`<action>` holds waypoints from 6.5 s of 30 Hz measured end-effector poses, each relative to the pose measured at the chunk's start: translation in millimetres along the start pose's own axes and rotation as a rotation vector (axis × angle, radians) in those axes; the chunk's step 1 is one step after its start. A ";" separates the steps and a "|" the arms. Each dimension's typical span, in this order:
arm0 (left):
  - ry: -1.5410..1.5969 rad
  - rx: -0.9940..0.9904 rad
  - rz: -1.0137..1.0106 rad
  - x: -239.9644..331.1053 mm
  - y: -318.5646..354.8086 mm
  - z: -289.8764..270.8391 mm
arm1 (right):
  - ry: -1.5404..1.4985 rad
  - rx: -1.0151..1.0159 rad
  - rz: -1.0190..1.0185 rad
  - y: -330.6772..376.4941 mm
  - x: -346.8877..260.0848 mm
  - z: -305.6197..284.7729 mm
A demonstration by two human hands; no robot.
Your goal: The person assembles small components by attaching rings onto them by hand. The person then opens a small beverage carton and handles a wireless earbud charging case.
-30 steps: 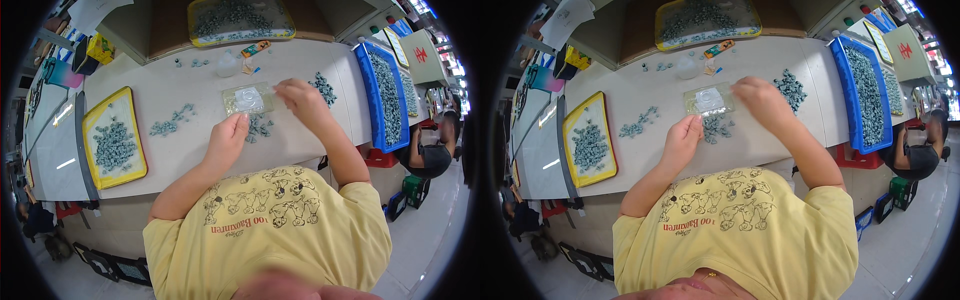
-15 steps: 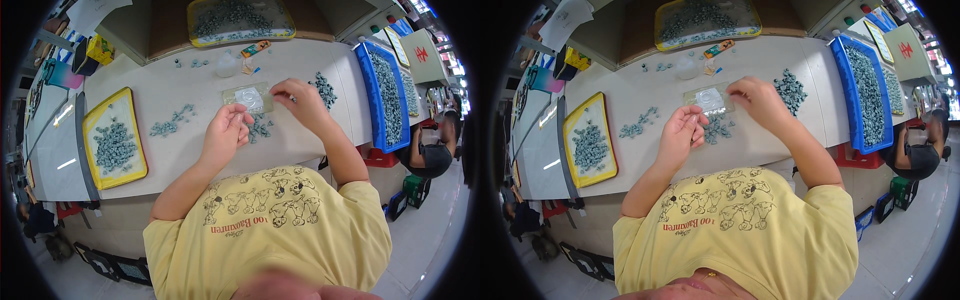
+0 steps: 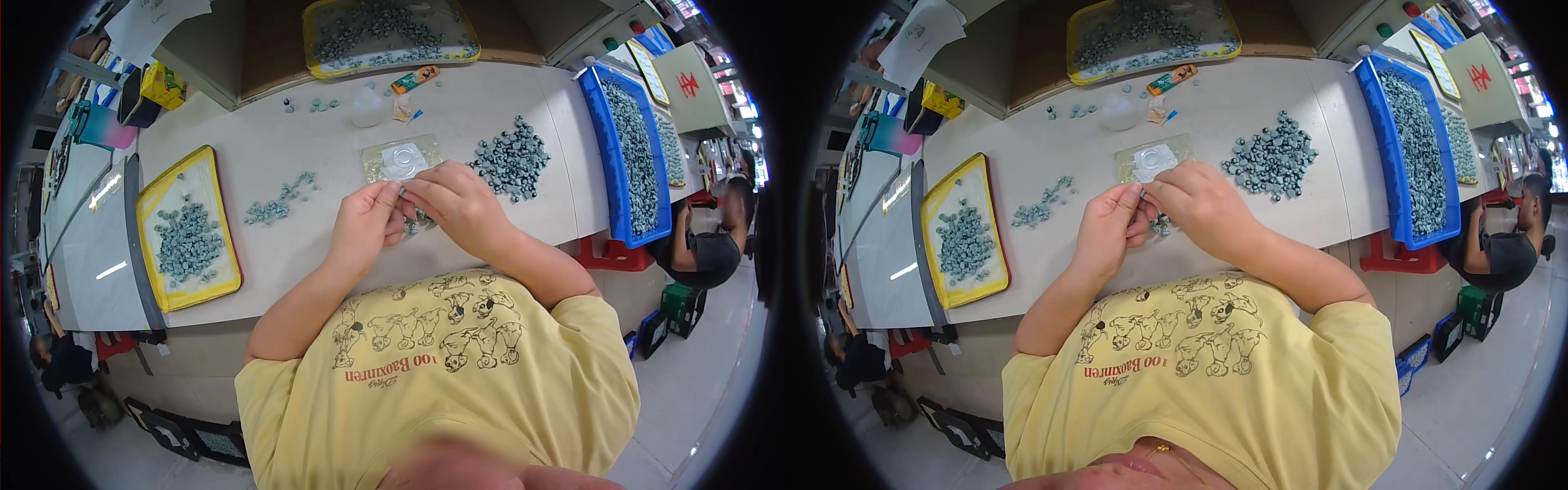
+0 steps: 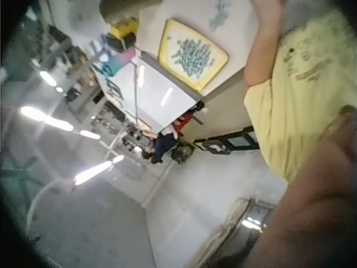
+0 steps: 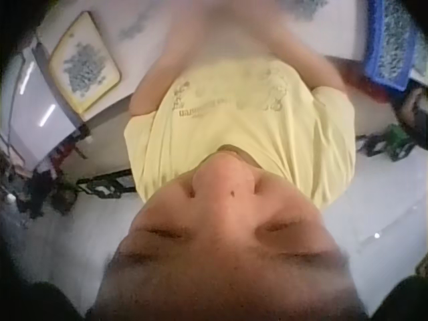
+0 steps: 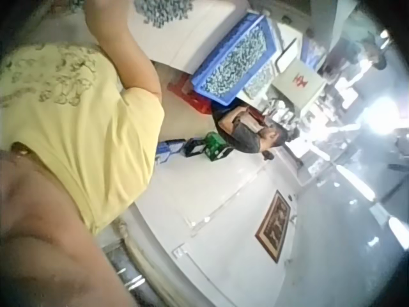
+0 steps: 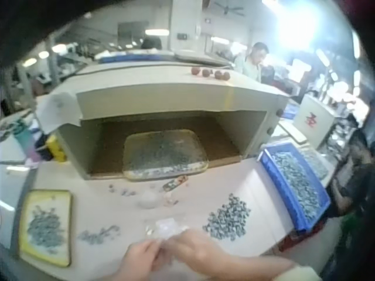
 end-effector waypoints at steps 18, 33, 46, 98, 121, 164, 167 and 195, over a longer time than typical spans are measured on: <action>0.011 0.084 0.039 4.9 1.2 -9.8 | 0.151 0.100 -0.097 -7.0 9.2 -5.8; -0.039 0.138 0.107 20.8 3.7 -23.6 | 0.397 0.086 -0.270 -9.6 8.4 13.1; -0.061 0.189 0.238 31.5 5.3 -29.5 | -0.025 0.028 0.164 -17.6 25.1 5.7; -0.011 0.062 0.278 32.9 8.7 -14.8 | -0.008 0.158 -0.274 -8.3 -29.4 5.8; -0.449 0.170 0.523 53.0 25.5 -11.5 | -0.229 0.210 -0.023 -3.7 -16.4 4.5; -0.236 0.162 0.270 75.4 38.0 43.7 | -1.098 -0.340 -0.082 -60.4 -226.8 -167.2; -0.708 0.185 0.272 62.5 36.9 4.2 | -0.963 -0.248 -0.166 -70.9 -215.0 -152.5; -0.306 0.085 0.397 60.2 20.2 4.4 | -0.171 0.077 0.233 -15.4 -10.7 -30.3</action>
Point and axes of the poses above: each hand's wrist, its own y-axis away from the middle knuckle, its own z-axis out of the palm, x = y × z, the point moved 9 cm from there along -y, towards the middle knuckle, and after that the axes turned 12 degrees about z, right-handed, at the moved point
